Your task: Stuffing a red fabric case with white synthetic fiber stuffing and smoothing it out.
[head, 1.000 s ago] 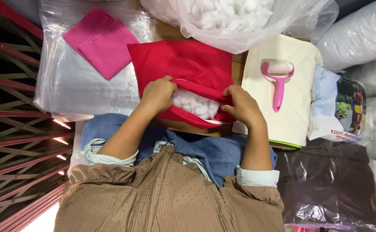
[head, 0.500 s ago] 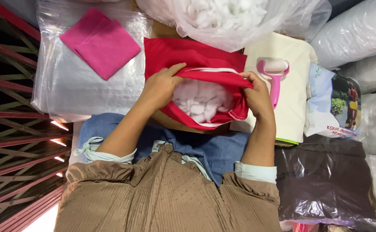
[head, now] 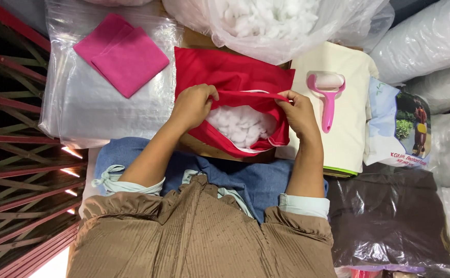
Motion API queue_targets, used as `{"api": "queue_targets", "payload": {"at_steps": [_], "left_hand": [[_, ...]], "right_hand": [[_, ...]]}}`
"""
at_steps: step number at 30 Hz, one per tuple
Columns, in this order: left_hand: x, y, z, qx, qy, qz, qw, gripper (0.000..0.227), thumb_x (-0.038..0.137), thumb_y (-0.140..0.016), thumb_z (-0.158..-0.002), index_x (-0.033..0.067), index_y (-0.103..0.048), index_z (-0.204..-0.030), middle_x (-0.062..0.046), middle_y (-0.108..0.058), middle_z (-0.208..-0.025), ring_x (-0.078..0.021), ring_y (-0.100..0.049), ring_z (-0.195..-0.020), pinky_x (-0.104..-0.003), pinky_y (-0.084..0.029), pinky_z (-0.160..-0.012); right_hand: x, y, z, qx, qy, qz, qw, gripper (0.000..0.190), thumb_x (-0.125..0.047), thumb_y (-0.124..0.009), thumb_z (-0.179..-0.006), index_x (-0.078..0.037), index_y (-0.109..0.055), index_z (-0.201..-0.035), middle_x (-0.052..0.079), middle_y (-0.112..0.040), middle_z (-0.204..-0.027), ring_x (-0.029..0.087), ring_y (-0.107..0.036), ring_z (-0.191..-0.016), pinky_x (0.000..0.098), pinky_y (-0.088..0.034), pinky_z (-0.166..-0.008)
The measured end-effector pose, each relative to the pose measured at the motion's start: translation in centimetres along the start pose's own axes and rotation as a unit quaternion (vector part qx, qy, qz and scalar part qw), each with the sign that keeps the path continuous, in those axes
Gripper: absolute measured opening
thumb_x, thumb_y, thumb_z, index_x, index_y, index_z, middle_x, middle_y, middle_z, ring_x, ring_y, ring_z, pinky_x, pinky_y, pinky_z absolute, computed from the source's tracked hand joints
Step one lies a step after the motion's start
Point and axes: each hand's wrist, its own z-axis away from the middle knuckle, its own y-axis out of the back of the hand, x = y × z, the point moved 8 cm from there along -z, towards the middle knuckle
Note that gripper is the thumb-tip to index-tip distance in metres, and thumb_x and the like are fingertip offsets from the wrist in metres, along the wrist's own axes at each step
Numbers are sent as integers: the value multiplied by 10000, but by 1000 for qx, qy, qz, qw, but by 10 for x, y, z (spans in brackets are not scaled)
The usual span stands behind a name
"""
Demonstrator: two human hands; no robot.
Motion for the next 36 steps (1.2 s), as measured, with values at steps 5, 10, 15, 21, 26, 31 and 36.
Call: {"api": "queue_targets", "payload": {"at_steps": [5, 10, 15, 21, 26, 31, 36], "left_hand": [[-14, 11, -8, 106, 48, 312, 943, 221, 12, -566, -889, 162, -701, -977, -25, -658, -877, -227, -654, -916, -384, -510, -836], [-12, 18, -10, 124, 50, 147, 980, 257, -36, -542, -873, 162, -703, -906, -66, -659, -929, -329, -678, -948, -447, -536, -830], [9, 17, -7, 81, 38, -13, 996, 463, -123, -552, -833, 101, -693, -1212, -104, -655, -1128, -346, -683, -1051, -461, -556, -893], [-13, -18, -18, 8, 54, -43, 998, 433, -14, -632, -837, 142, -697, -1236, -100, -609, -1256, -348, -637, -1137, -463, -545, -908], [33, 28, -14, 100, -27, 1, 995, 250, 108, -679, -908, 147, -724, -1150, -101, -592, -1286, -364, -599, -1199, -492, -523, -967], [100, 87, -48, 275, -137, 2, 951, 297, 48, -721, -853, 115, -670, -1138, -78, -593, -1165, -312, -611, -1077, -414, -555, -889], [87, 98, -166, 365, -103, -100, 920, 628, 33, -764, -711, 121, -579, -1305, -126, -538, -1202, -333, -584, -1052, -425, -576, -815]], "right_hand": [[6, 2, -11, 2, -39, -157, 987, 376, -24, -579, -901, -80, -630, -1269, 53, -709, -1011, 133, -714, -865, 255, -606, -743], [-5, 5, -7, 66, 14, 6, 998, 260, -23, -534, -890, -114, -588, -1127, 100, -716, -1010, 235, -689, -911, 363, -547, -801], [-25, -5, -2, 119, 71, 144, 980, 282, -64, -554, -937, -239, -762, -862, 2, -760, -1062, 237, -697, -1038, 356, -518, -920], [-47, -24, 5, 77, 97, 303, 945, 250, -103, -628, -937, -250, -750, -1099, 23, -683, -1178, 292, -655, -1139, 433, -500, -975], [-115, -19, 15, 43, 211, 295, 931, 170, -177, -678, -976, -201, -732, -1135, 98, -657, -1211, 366, -633, -1161, 493, -507, -943], [-165, -17, -30, 69, 311, 344, 883, 209, -120, -705, -929, -122, -732, -1137, 150, -645, -1172, 368, -626, -1034, 465, -505, -869], [-184, -18, -124, 99, 335, 364, 863, 357, -85, -763, -871, -89, -684, -1220, 158, -594, -1205, 326, -600, -944, 442, -515, -825]]}}
